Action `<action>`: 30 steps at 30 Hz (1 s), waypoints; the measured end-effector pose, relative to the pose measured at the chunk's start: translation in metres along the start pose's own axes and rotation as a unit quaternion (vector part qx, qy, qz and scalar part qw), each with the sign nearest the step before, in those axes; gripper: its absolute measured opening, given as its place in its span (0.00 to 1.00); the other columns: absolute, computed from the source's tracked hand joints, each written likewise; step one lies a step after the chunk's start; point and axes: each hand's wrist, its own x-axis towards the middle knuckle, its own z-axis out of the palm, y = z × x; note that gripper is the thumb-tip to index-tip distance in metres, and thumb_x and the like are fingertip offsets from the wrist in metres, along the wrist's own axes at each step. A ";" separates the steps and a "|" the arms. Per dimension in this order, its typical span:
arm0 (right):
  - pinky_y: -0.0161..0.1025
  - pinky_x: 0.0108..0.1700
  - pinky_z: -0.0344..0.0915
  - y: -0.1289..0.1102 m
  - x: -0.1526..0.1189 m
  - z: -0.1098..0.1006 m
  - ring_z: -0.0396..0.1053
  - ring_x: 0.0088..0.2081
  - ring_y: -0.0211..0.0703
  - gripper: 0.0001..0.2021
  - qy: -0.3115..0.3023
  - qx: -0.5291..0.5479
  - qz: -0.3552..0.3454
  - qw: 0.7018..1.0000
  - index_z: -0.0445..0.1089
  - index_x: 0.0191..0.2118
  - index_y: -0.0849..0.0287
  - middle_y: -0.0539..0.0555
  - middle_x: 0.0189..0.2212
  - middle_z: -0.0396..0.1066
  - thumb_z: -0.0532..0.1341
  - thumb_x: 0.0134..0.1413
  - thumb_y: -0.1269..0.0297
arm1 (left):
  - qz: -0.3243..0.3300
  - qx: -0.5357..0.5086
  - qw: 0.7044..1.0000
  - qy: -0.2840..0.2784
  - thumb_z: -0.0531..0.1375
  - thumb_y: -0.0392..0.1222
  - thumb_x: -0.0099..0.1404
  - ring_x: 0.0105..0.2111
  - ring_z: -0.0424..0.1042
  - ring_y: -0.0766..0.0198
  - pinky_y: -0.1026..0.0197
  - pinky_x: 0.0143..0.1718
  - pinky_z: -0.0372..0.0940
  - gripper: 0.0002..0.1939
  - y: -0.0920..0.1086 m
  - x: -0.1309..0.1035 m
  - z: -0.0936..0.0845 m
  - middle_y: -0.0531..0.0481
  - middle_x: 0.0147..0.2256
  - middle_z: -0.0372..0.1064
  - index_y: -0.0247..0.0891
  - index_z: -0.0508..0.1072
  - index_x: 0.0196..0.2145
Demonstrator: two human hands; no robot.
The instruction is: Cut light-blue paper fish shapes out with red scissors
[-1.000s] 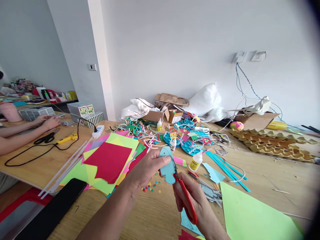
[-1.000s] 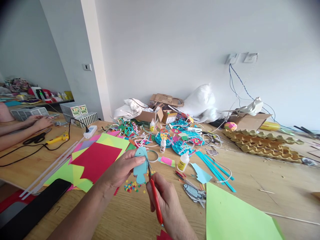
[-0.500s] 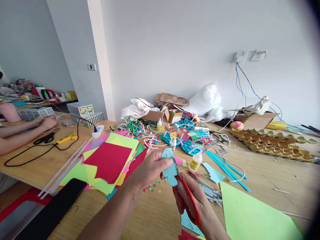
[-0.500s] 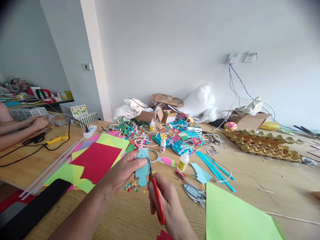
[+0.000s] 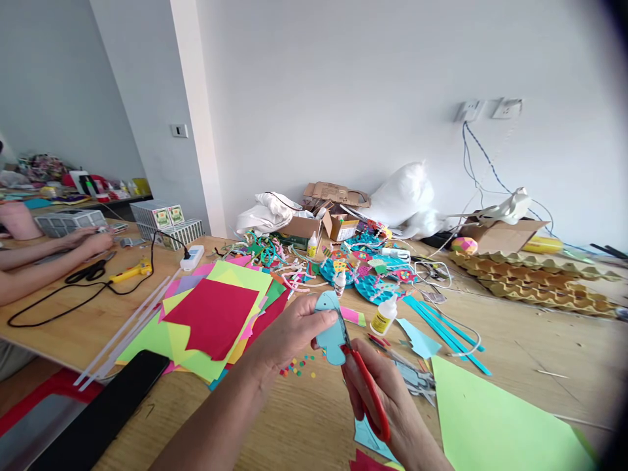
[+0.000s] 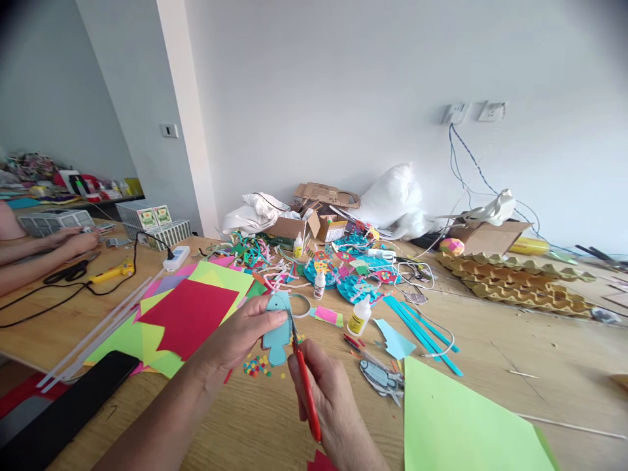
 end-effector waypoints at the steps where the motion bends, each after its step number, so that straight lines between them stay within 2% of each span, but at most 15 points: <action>1: 0.30 0.16 0.49 0.001 0.000 0.000 0.52 0.14 0.31 0.25 0.001 -0.002 -0.001 1.000 0.55 0.24 0.55 0.42 0.15 0.53 0.49 0.54 0.36 | -0.001 0.001 1.000 -0.003 0.56 0.48 0.60 0.17 0.54 0.73 0.69 0.18 0.52 0.14 0.000 0.000 -0.001 0.58 0.18 0.57 0.37 0.62 0.23; 6: 0.30 0.15 0.47 0.002 0.001 0.000 0.51 0.13 0.30 0.27 0.006 -0.010 0.000 1.000 0.55 0.24 0.55 0.41 0.13 0.52 0.50 0.52 0.34 | 0.001 0.001 1.000 -0.014 0.55 0.48 0.60 0.18 0.53 0.73 0.69 0.19 0.51 0.13 0.000 0.000 -0.002 0.58 0.18 0.57 0.37 0.62 0.23; 16: 0.29 0.15 0.49 0.007 0.001 0.001 0.51 0.13 0.31 0.24 0.006 0.021 -0.009 1.000 0.56 0.25 0.56 0.41 0.13 0.53 0.50 0.56 0.39 | 0.020 0.002 1.000 0.003 0.55 0.48 0.61 0.23 0.55 0.71 0.67 0.27 0.54 0.13 0.007 -0.001 0.001 0.57 0.23 0.56 0.37 0.62 0.25; 21: 0.29 0.18 0.53 0.001 -0.001 -0.001 0.53 0.15 0.32 0.23 -0.009 0.012 -0.016 1.000 0.55 0.24 0.55 0.42 0.13 0.54 0.50 0.57 0.40 | 0.011 0.013 1.000 -0.012 0.54 0.46 0.62 0.22 0.54 0.71 0.66 0.25 0.52 0.13 0.009 -0.002 -0.001 0.57 0.21 0.56 0.37 0.60 0.23; 30: 0.29 0.17 0.53 -0.001 -0.001 -0.004 0.53 0.15 0.32 0.23 -0.016 -0.018 -0.008 1.000 0.53 0.23 0.55 0.42 0.14 0.53 0.49 0.58 0.41 | 0.003 0.003 1.000 0.002 0.55 0.46 0.59 0.21 0.54 0.71 0.67 0.24 0.52 0.13 0.011 -0.002 0.000 0.57 0.20 0.56 0.37 0.60 0.21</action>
